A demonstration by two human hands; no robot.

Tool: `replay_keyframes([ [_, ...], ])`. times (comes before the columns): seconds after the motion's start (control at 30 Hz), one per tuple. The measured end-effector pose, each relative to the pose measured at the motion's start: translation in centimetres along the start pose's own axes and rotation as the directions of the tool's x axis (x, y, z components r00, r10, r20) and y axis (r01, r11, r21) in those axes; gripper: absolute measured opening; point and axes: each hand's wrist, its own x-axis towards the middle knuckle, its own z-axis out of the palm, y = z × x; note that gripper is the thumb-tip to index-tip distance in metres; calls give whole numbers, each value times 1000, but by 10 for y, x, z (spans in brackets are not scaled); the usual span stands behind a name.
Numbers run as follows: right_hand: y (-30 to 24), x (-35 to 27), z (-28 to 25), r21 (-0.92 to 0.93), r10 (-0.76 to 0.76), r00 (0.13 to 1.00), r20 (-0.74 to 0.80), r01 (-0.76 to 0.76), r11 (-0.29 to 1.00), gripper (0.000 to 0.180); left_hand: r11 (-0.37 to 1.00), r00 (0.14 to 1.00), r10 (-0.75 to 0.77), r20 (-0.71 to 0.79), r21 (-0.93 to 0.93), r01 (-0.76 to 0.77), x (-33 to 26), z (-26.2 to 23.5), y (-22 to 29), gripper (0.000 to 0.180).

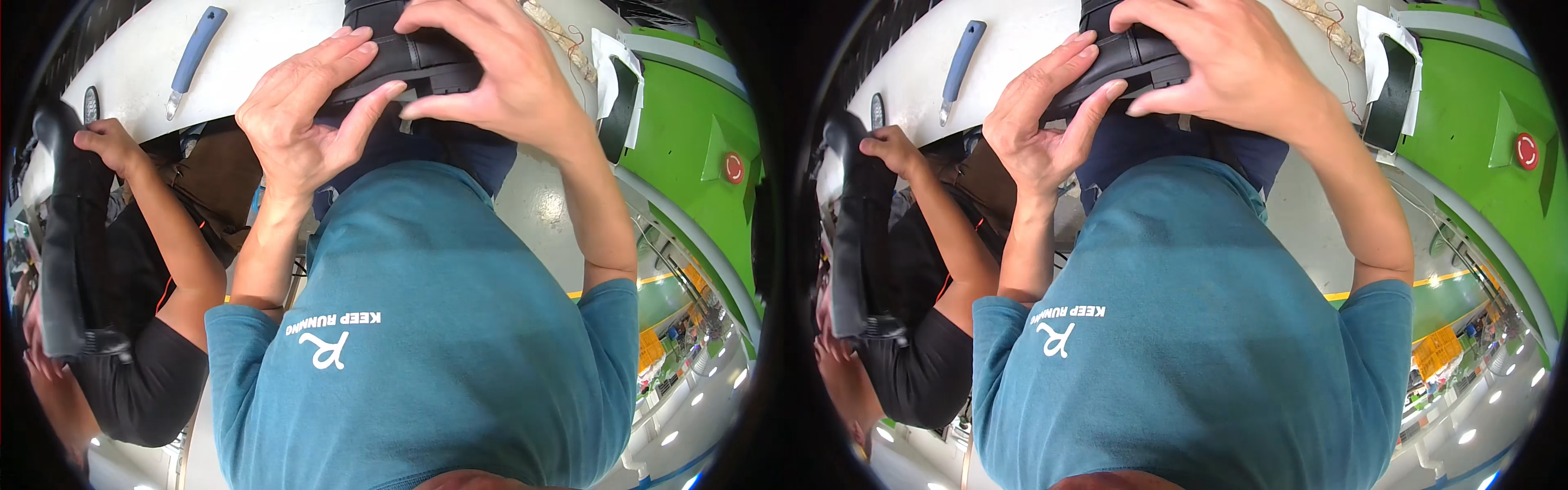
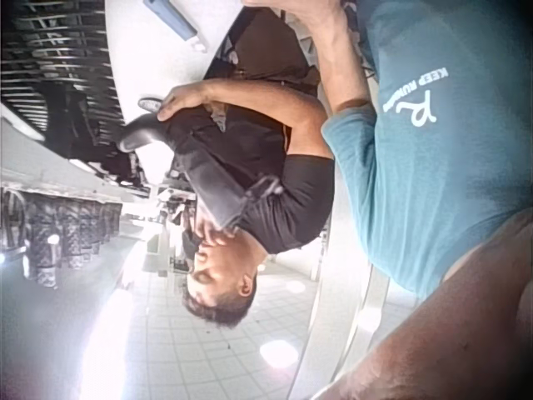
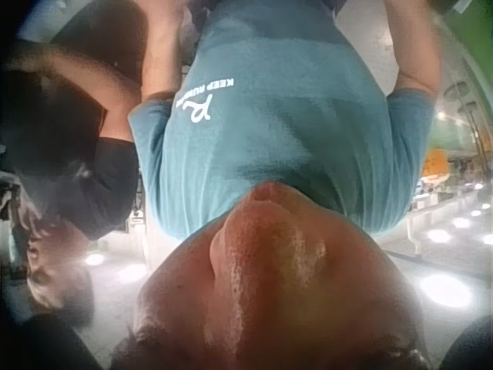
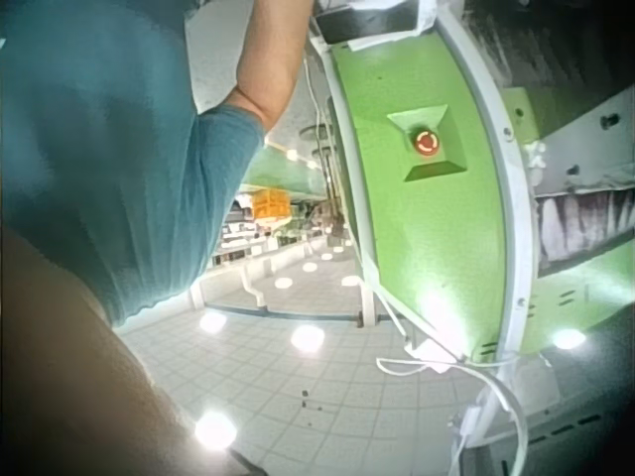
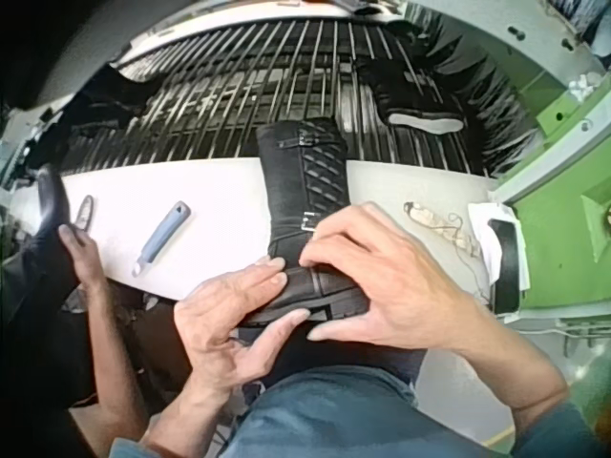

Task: The recorder is inspecting and assembling black boots on a factory production line, checking soles and heels, and placing them onto a conveyor system.

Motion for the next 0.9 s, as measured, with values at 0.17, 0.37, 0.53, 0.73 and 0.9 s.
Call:
replay_keyframes([
  [0.17,16,-25,-7,-88,-37,996,85,44,995,65,999,999,-37,4,-30,37,3,1,4,42],
  [0.37,26,-42,16,-71,-28,998,-54,24,997,66,996,996,-85,-17,-4,85,-1,7,7,47],
  [0.53,25,-50,22,-33,36,989,-142,-41,999,61,998,994,-29,-102,46,34,-5,15,0,42],
  [0.73,25,-52,22,176,170,926,-337,-115,978,135,981,984,130,-122,163,-109,-20,10,12,44],
  [0.9,13,-49,20,347,297,952,75,-304,887,167,978,970,186,-154,121,-168,-26,8,7,47],
])
